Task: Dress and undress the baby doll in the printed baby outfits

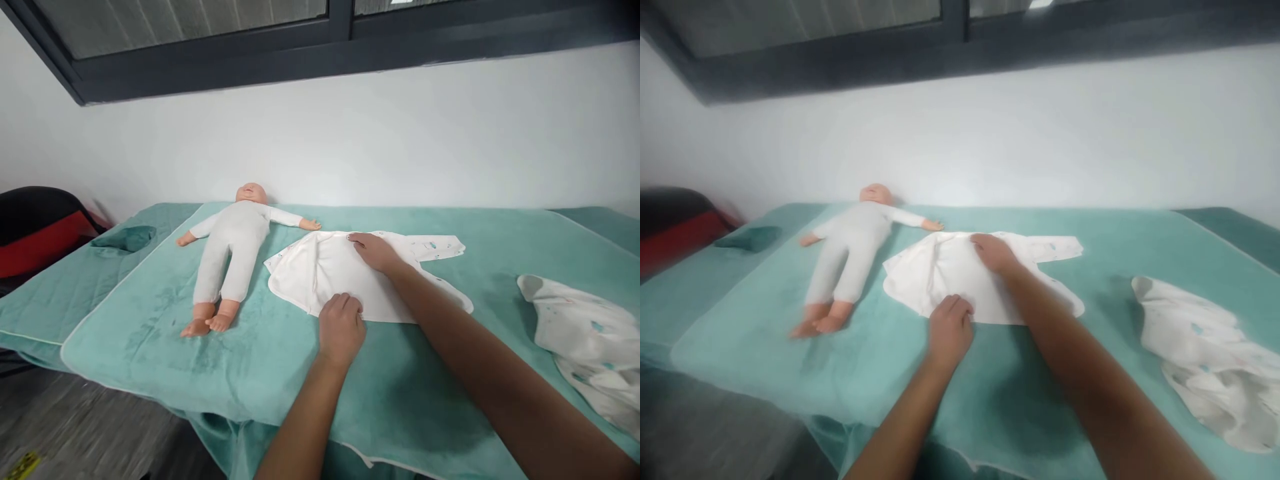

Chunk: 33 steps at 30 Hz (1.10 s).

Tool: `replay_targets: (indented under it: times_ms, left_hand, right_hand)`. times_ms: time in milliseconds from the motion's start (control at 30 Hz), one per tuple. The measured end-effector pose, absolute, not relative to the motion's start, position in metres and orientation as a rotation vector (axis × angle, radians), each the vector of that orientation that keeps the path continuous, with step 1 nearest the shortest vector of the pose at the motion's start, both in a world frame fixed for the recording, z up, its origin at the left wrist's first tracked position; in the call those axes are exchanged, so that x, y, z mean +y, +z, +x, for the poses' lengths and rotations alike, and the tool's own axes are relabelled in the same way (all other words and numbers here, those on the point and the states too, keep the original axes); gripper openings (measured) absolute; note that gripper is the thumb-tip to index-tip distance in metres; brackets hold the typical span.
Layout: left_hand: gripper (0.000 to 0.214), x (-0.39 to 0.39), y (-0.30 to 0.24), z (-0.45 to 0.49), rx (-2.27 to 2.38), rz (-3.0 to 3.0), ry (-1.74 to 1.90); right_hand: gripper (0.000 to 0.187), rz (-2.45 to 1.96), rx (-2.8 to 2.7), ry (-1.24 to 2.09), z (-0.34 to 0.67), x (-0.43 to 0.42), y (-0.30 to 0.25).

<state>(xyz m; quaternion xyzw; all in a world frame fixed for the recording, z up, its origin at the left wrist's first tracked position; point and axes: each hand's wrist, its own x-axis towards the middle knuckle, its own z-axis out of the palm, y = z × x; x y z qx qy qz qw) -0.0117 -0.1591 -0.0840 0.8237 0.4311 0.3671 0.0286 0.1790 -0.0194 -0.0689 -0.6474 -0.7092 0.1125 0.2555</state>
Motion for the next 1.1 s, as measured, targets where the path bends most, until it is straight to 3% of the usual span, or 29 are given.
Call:
replay_targets:
  times_ms: [433,600,700,800,933,1100]
  left_hand:
    - [0.022,-0.164,-0.079,-0.011,1.567,2.517,1.044]
    - [0.009,-0.165,-0.064,-0.026,1.751,2.589,0.885]
    - [0.015,-0.163,-0.055,-0.047,1.696,2.739,0.783]
    - [0.02,-0.164,-0.053,-0.065,1.59,2.825,0.737]
    - [0.021,-0.169,-0.053,-0.077,1.575,2.799,0.763]
    - [0.014,-0.158,-0.024,-0.119,1.714,2.663,0.912]
  right_hand:
    - [0.062,-2.046,-2.052,0.053,0.177,-0.071,-0.083]
    - [0.065,-2.114,-2.077,0.014,0.178,-0.096,-0.08]
    - [0.063,-2.013,-2.178,0.011,0.18,-0.112,-0.079]
    - [0.059,-1.843,-2.194,0.165,0.174,-0.128,-0.074]
    - [0.052,-1.651,-1.821,0.671,0.149,-0.131,-0.05]
    - [0.037,-1.41,-1.58,0.855,0.087,-0.066,-0.006]
